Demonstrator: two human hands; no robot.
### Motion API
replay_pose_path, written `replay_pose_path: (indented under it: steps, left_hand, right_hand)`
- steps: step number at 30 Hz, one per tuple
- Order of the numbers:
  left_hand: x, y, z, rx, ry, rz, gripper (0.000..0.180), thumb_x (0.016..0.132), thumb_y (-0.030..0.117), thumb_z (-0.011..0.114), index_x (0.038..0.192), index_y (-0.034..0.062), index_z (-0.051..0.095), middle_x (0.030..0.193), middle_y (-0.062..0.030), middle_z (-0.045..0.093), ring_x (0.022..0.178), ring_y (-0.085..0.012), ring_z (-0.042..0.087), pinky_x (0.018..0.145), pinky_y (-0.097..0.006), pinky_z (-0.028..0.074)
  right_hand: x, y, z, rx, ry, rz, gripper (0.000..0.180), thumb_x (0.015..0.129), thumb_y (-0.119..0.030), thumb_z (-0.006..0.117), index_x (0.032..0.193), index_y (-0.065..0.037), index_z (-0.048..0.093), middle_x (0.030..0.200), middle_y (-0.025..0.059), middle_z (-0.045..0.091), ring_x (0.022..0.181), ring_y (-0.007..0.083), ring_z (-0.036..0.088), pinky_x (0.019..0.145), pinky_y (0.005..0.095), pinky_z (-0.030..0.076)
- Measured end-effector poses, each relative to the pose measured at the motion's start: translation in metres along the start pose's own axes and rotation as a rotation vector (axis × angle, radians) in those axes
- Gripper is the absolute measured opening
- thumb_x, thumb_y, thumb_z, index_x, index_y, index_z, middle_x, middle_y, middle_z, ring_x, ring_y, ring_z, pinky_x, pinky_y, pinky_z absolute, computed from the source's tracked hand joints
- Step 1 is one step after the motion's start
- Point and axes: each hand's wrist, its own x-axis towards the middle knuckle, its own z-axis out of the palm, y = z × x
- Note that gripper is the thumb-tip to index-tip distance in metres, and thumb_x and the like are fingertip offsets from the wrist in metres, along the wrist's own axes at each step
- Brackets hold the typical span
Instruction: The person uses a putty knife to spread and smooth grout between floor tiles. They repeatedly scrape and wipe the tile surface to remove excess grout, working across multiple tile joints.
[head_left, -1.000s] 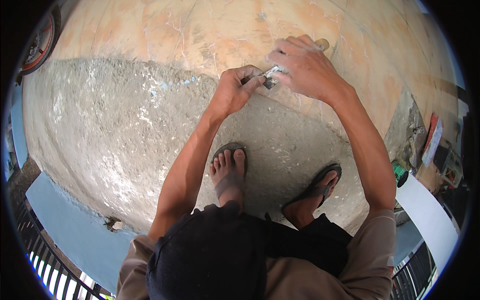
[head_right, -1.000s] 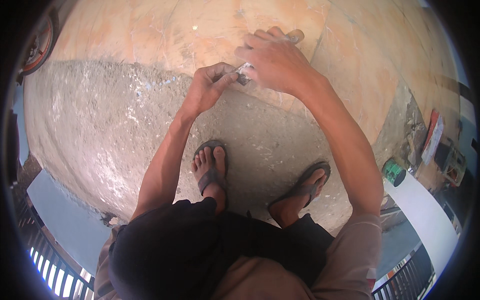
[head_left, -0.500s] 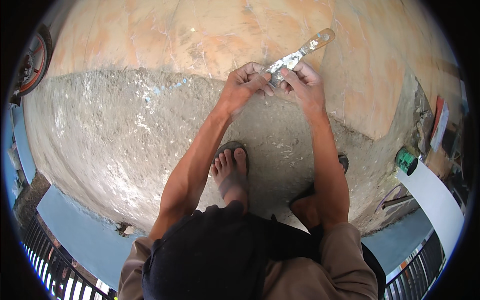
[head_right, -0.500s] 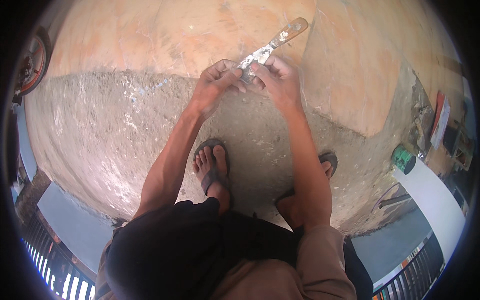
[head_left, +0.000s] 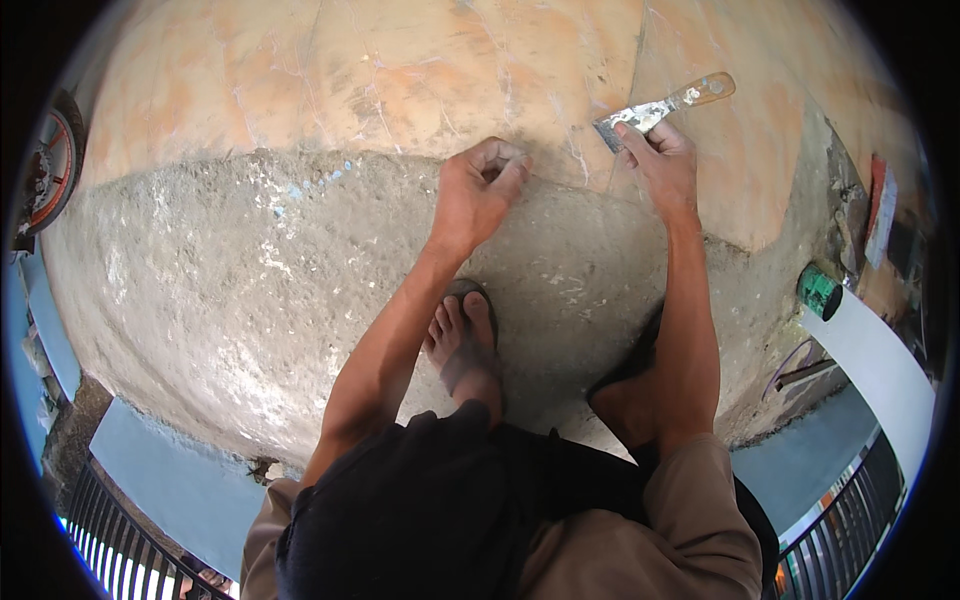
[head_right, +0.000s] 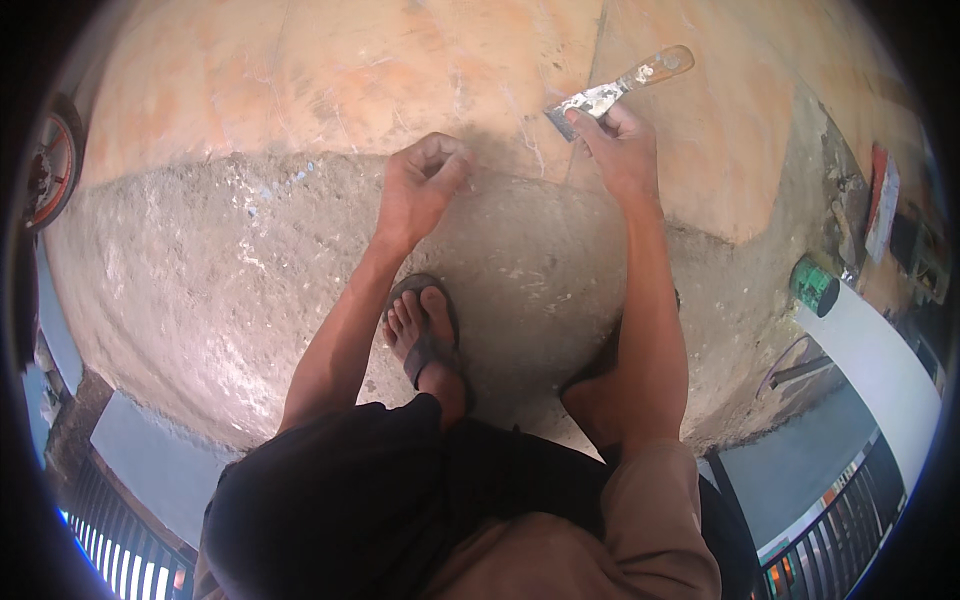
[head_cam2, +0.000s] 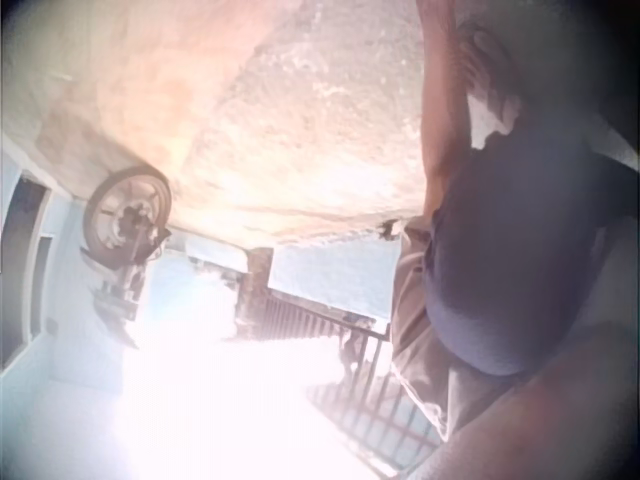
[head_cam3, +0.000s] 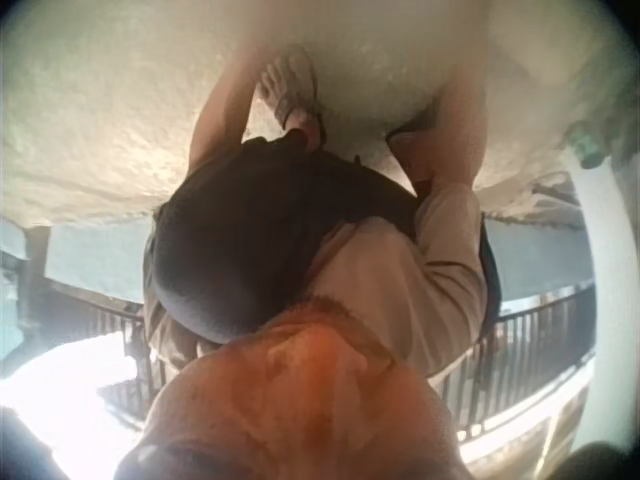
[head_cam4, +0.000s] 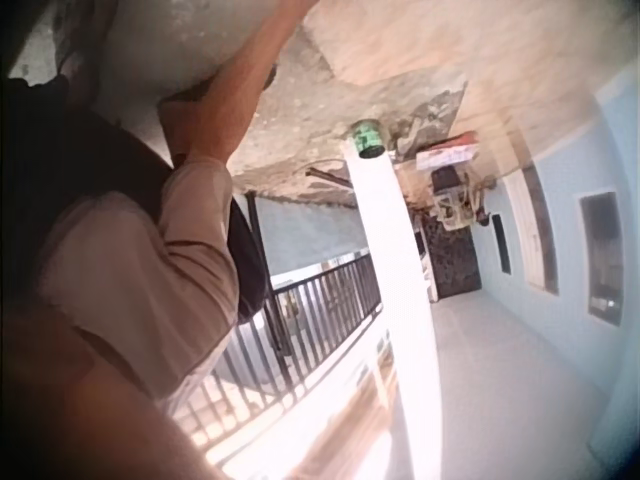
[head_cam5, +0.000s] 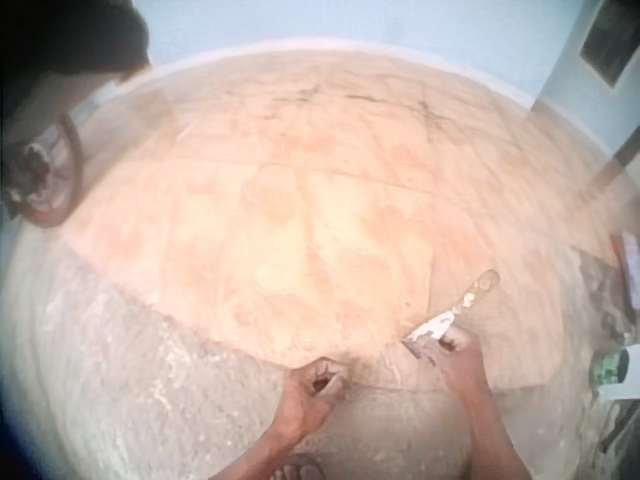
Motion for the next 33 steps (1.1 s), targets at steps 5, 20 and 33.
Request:
replay_pose_path:
  steps: [5, 20, 33]
  left_hand:
    - [0.016, -0.003, -0.033, 0.435, 0.453, 0.406, 0.024, 0.097, 0.011, 0.070, 0.119, 0.0022, 0.071, 0.111, -0.0138, 0.075, 0.100, -0.0238, 0.071, 0.091, -0.037, 0.055]
    - [0.026, -0.034, -0.057, 0.745, 0.566, 0.618, 0.042, 0.089, 0.010, 0.071, 0.130, 0.0020, 0.065, 0.140, -0.0170, 0.061, 0.132, -0.0382, 0.055, 0.116, -0.053, 0.038]
    - [0.028, -0.031, -0.054, 0.768, 0.578, 0.639, 0.038, 0.092, 0.010, 0.069, 0.129, 0.0035, 0.067, 0.138, -0.0161, 0.063, 0.130, -0.0402, 0.056, 0.112, -0.050, 0.043]
  right_hand:
    - [0.000, 0.009, 0.014, -0.018, 0.006, -0.114, 0.023, 0.095, -0.013, 0.078, 0.114, 0.000, 0.077, 0.094, 0.0019, 0.077, 0.081, 0.0068, 0.066, 0.073, 0.0254, 0.052]
    - [-0.032, 0.026, 0.028, -0.255, 0.020, -0.180, 0.018, 0.096, -0.010, 0.075, 0.105, 0.005, 0.072, 0.088, 0.0096, 0.077, 0.077, 0.0110, 0.070, 0.070, 0.0294, 0.055]
    - [-0.039, 0.037, 0.034, -0.244, 0.004, -0.155, 0.018, 0.094, -0.010, 0.077, 0.103, 0.005, 0.073, 0.086, 0.0097, 0.077, 0.076, 0.0105, 0.070, 0.068, 0.0292, 0.055]
